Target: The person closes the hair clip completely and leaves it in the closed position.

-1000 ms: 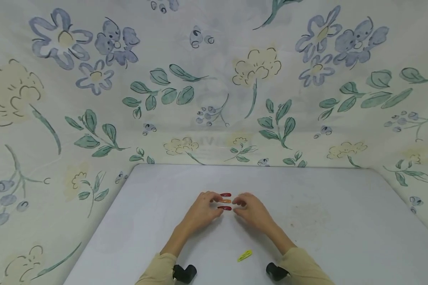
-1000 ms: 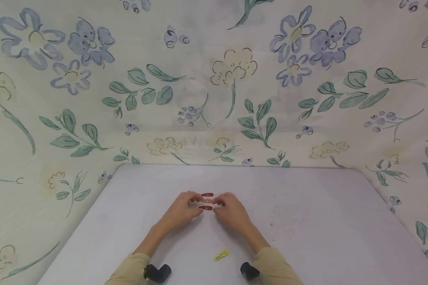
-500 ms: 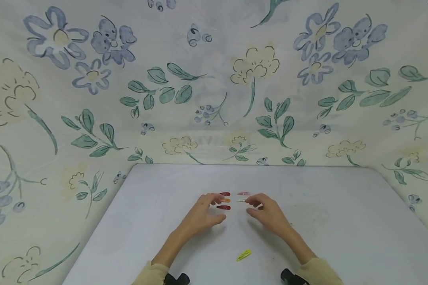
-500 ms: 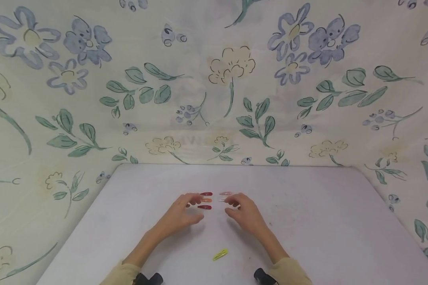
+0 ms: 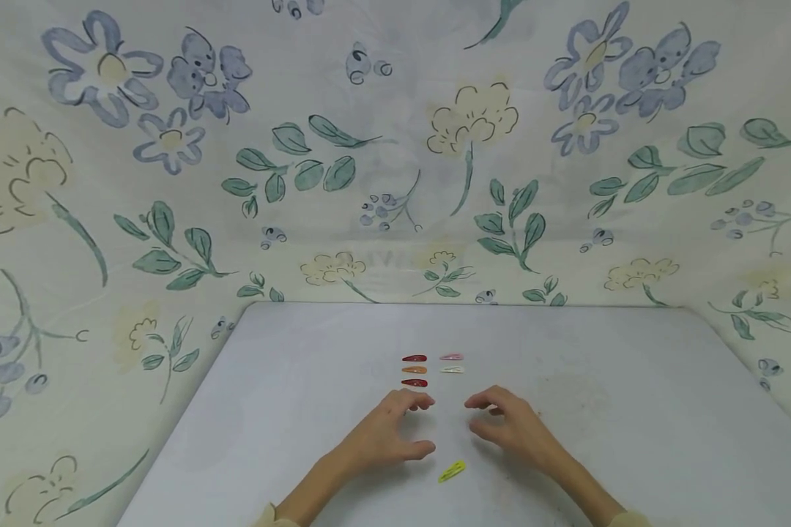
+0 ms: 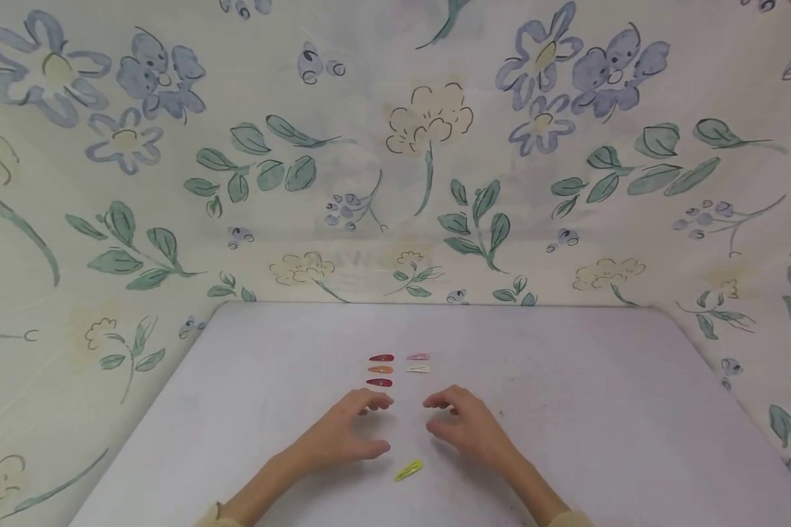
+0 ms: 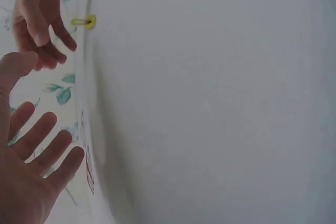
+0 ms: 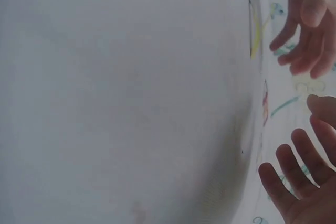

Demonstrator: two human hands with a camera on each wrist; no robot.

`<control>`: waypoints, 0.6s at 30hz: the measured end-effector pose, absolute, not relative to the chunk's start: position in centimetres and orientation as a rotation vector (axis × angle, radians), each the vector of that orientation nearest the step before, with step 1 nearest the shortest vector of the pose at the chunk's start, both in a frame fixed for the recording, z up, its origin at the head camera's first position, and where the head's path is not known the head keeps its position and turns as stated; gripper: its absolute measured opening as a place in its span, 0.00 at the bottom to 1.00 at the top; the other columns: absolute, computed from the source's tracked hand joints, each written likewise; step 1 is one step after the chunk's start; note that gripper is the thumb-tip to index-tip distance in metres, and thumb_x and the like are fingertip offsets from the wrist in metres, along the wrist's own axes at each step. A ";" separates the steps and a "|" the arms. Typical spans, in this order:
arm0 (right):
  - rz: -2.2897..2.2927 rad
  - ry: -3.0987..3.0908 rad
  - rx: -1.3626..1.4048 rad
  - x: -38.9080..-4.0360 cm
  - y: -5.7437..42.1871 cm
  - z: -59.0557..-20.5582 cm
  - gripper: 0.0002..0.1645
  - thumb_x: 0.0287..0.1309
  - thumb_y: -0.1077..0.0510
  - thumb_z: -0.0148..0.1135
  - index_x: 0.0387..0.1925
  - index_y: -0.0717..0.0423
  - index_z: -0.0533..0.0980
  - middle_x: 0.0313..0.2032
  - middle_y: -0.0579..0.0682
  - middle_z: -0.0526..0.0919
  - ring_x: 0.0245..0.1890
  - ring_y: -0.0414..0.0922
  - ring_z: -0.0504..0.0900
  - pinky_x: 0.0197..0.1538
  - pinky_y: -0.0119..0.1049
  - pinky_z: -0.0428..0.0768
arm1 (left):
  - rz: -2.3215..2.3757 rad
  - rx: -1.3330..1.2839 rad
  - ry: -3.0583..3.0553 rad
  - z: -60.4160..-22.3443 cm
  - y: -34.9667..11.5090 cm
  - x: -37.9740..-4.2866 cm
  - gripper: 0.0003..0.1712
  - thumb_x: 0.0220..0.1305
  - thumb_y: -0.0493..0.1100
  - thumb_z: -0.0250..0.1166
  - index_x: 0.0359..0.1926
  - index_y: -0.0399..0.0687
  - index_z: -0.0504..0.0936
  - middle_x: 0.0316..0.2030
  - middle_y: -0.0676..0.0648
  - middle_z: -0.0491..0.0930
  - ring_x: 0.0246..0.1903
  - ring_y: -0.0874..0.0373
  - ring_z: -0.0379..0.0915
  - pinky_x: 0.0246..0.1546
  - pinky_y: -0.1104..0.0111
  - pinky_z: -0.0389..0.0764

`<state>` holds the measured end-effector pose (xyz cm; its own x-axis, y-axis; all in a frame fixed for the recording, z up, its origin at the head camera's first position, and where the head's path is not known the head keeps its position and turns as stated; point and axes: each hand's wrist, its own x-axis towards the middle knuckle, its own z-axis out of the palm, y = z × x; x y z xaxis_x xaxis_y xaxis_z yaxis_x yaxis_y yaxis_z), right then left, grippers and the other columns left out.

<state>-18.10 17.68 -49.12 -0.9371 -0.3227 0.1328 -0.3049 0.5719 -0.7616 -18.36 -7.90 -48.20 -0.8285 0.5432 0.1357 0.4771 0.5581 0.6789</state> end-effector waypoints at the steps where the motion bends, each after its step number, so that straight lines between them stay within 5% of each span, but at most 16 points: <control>1: -1.335 2.762 -0.587 -17.8 17.7 -49.2 0.14 0.56 0.60 0.69 0.45 0.51 0.80 0.43 0.43 0.83 0.48 0.46 0.80 0.55 0.45 0.78 | 1.135 0.907 2.685 -48.3 -7.7 -18.1 0.30 0.54 0.49 0.73 0.58 0.47 0.76 0.53 0.52 0.77 0.54 0.57 0.70 0.57 0.63 0.73; 11: -1.306 2.800 -0.890 -15.3 17.7 -50.3 0.15 0.53 0.60 0.72 0.43 0.46 0.80 0.41 0.38 0.81 0.45 0.41 0.78 0.52 0.36 0.76 | 1.128 1.018 2.698 -49.5 -6.7 -15.7 0.27 0.52 0.47 0.74 0.52 0.48 0.78 0.47 0.53 0.78 0.50 0.59 0.70 0.54 0.69 0.73; 18: -1.182 2.834 -0.832 -14.6 17.4 -50.9 0.15 0.51 0.60 0.72 0.40 0.40 0.80 0.44 0.34 0.78 0.49 0.40 0.72 0.55 0.38 0.74 | 0.971 1.095 2.799 -50.1 -6.1 -15.2 0.23 0.50 0.46 0.75 0.47 0.50 0.79 0.45 0.56 0.76 0.52 0.60 0.67 0.56 0.69 0.72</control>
<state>-14.64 17.37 -50.86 -0.8626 -0.4507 0.2299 -0.4805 0.5874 -0.6512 -15.25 -6.13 -50.12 -0.7595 0.6091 0.2284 0.6196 0.5705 0.5390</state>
